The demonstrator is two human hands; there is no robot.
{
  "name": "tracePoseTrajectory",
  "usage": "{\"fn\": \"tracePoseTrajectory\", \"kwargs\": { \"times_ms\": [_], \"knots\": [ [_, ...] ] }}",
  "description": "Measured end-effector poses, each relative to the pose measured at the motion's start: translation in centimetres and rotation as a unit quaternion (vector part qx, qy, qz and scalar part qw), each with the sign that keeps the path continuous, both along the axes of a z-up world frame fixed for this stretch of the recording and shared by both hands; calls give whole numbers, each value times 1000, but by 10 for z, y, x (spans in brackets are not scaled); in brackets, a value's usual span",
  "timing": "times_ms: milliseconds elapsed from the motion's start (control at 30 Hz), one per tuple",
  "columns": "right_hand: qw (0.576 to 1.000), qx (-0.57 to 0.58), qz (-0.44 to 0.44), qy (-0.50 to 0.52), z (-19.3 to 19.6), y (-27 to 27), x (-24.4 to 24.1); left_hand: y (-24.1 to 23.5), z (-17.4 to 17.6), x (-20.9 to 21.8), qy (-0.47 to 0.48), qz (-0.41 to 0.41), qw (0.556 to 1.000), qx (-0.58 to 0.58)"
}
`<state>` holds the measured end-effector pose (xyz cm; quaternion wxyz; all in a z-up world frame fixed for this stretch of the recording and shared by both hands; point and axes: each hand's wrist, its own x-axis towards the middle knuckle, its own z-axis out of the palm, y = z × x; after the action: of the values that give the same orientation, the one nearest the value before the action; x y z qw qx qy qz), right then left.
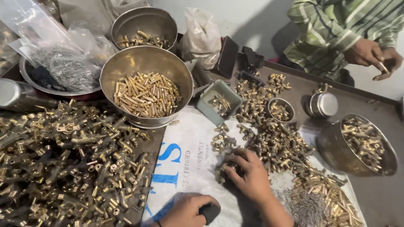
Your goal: The person sorts small brass fittings spread on a workbench, picking pieces one at a time and placing them into piles and metal bowls while holding a dark foam pad. A second person across the table handles similar fittings.
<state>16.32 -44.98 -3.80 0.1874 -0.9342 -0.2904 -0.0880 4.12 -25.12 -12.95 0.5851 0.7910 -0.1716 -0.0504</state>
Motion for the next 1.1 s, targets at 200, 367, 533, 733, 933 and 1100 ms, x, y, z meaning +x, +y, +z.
{"fn": "tracePoseTrajectory", "kwargs": {
  "times_ms": [200,367,533,733,933,1100],
  "knots": [
    [950,299,-85,40,-19,-69,-24,-8,-9,-6,185,32,977,-105],
    [902,338,-237,127,-42,-102,-48,-8,12,-5,255,79,947,-177],
    [970,110,-202,75,-29,-66,-69,-5,19,-6,278,87,937,-194],
    [988,59,-140,-35,-13,-47,-28,-10,24,-16,270,92,944,-168],
    [991,-86,-105,-3,-7,-36,-14,-10,39,-28,258,67,947,-180],
    [959,93,-244,108,-11,-37,-48,-8,33,-26,292,81,929,-213]
  ]
}}
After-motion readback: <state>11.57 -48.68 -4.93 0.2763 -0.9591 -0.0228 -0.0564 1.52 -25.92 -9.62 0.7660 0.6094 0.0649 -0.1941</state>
